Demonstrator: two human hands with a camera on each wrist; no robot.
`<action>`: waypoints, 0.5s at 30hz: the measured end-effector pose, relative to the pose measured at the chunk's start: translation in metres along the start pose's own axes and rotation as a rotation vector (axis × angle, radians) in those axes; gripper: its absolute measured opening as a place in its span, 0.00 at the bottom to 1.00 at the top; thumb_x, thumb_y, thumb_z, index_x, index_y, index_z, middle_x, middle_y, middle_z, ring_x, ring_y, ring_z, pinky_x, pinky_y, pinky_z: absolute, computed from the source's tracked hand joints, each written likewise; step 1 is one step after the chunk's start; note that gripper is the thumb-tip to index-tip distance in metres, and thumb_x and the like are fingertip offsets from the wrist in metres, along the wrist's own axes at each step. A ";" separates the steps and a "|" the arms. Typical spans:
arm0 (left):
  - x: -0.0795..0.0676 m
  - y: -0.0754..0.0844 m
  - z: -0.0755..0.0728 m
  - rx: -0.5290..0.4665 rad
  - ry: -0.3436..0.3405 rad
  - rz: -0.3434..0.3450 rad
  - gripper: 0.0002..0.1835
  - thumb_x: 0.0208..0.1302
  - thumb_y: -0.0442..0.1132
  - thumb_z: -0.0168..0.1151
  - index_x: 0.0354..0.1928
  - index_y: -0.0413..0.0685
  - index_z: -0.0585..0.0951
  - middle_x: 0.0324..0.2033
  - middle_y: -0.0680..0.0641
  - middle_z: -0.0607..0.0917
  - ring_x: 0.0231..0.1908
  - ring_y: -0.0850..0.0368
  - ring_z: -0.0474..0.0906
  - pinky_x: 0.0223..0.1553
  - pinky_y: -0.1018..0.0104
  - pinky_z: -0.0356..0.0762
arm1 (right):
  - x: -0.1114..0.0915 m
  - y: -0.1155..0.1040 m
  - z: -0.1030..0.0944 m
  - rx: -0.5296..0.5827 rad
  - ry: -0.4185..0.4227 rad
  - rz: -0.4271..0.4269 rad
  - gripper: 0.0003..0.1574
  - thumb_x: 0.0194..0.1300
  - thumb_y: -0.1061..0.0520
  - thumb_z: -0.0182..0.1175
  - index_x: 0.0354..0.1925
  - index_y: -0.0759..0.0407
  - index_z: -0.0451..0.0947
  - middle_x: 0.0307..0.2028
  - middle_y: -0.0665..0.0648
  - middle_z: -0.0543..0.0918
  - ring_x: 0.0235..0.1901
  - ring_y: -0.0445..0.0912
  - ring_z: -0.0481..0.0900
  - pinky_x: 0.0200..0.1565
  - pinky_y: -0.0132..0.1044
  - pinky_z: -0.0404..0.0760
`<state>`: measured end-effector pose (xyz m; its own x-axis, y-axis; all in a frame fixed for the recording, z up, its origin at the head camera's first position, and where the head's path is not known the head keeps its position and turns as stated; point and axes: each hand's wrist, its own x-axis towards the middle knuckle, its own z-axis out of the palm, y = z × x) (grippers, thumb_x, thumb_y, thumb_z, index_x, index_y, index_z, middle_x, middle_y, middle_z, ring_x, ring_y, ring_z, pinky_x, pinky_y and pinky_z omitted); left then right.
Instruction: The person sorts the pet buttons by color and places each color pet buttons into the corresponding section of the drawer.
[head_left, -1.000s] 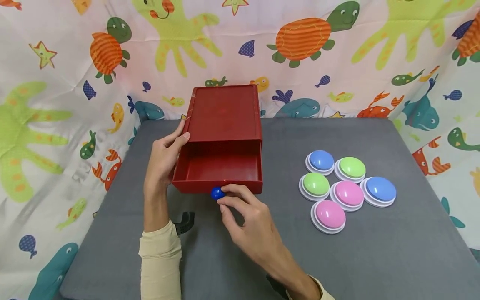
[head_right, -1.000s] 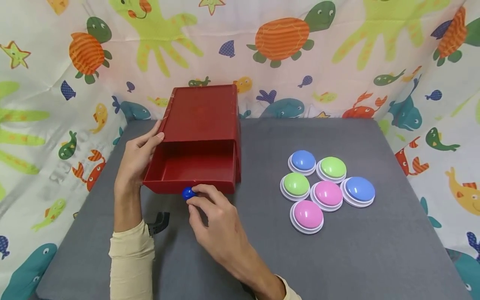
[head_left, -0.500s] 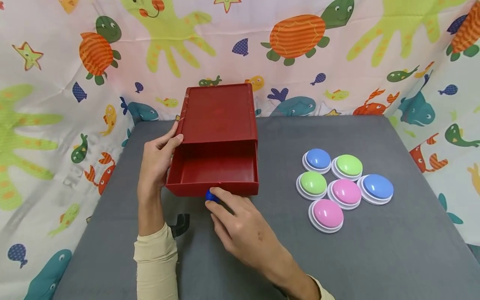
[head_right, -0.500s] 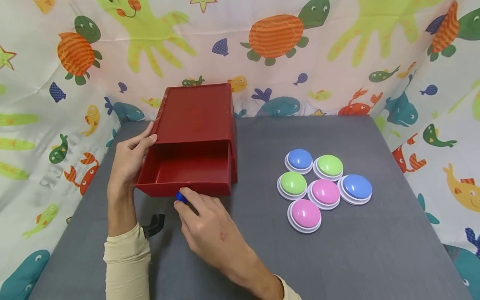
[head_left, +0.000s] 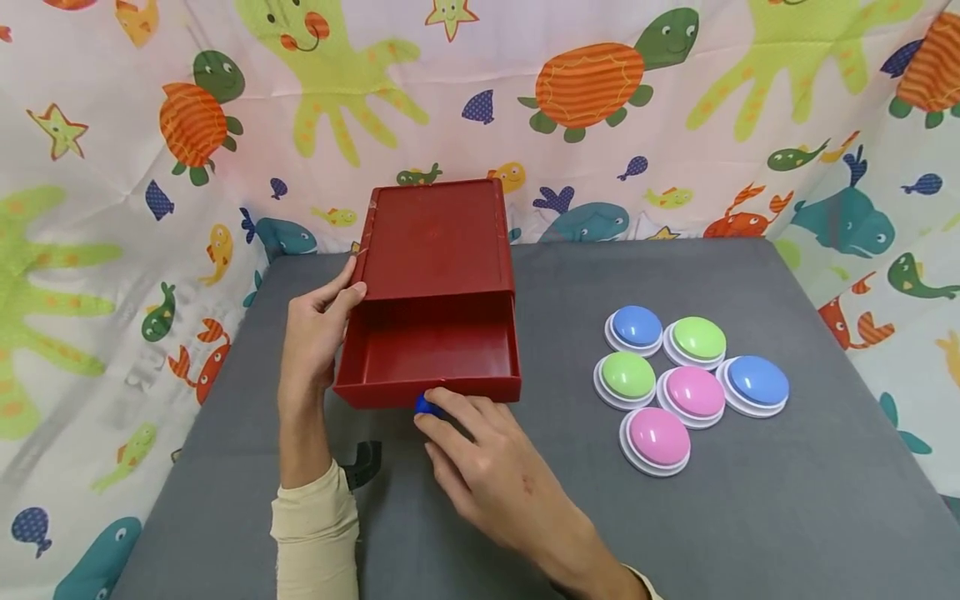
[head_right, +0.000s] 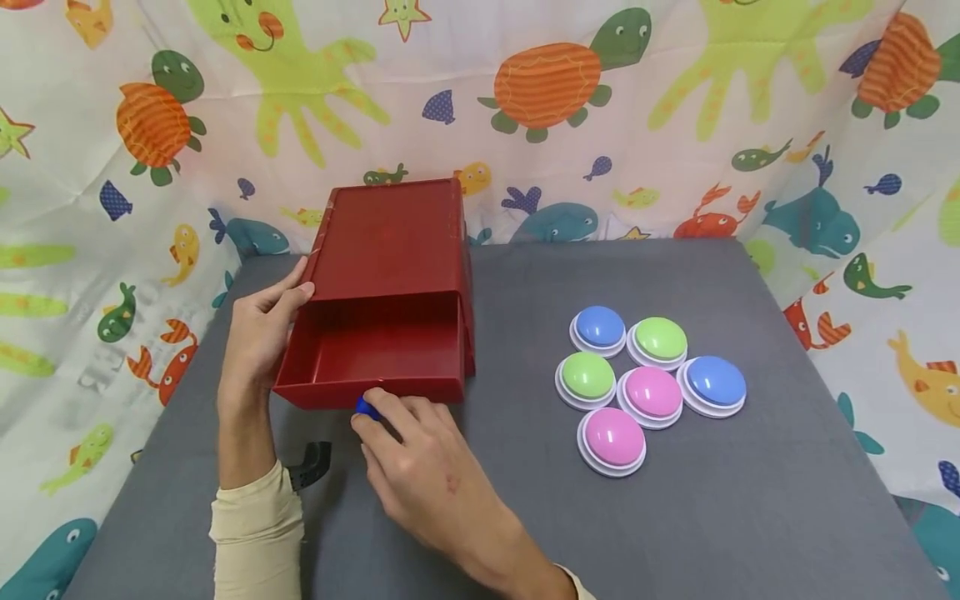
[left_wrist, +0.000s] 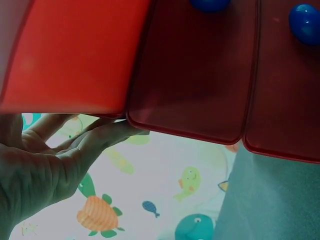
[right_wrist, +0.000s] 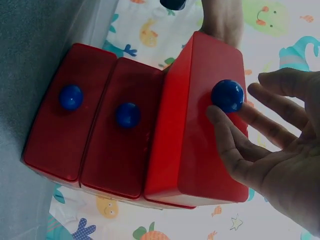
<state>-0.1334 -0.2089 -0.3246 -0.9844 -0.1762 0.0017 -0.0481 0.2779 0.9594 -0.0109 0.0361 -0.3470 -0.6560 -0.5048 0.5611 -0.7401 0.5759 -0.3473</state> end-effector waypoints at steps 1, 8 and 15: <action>0.000 0.000 0.000 0.000 0.001 0.001 0.25 0.77 0.54 0.57 0.73 0.74 0.71 0.76 0.50 0.73 0.68 0.45 0.76 0.54 0.59 0.87 | 0.000 0.001 0.000 -0.005 -0.004 -0.006 0.26 0.62 0.51 0.75 0.59 0.50 0.86 0.63 0.54 0.83 0.57 0.47 0.82 0.62 0.41 0.85; 0.001 -0.002 0.001 -0.012 0.007 -0.025 0.23 0.76 0.55 0.58 0.71 0.78 0.72 0.76 0.53 0.73 0.69 0.48 0.75 0.59 0.55 0.86 | -0.005 0.017 -0.009 0.089 0.020 -0.081 0.36 0.61 0.56 0.75 0.67 0.52 0.79 0.63 0.55 0.83 0.57 0.46 0.84 0.60 0.40 0.87; 0.001 -0.003 0.002 -0.030 0.022 -0.039 0.23 0.75 0.56 0.59 0.69 0.80 0.73 0.75 0.55 0.74 0.68 0.50 0.74 0.61 0.53 0.85 | -0.009 0.048 -0.039 0.182 0.179 -0.044 0.22 0.69 0.55 0.69 0.59 0.59 0.84 0.50 0.58 0.88 0.46 0.46 0.87 0.51 0.38 0.90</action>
<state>-0.1348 -0.2079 -0.3279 -0.9778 -0.2075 -0.0298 -0.0808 0.2416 0.9670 -0.0348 0.0936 -0.3391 -0.5978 -0.3959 0.6971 -0.7925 0.4226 -0.4396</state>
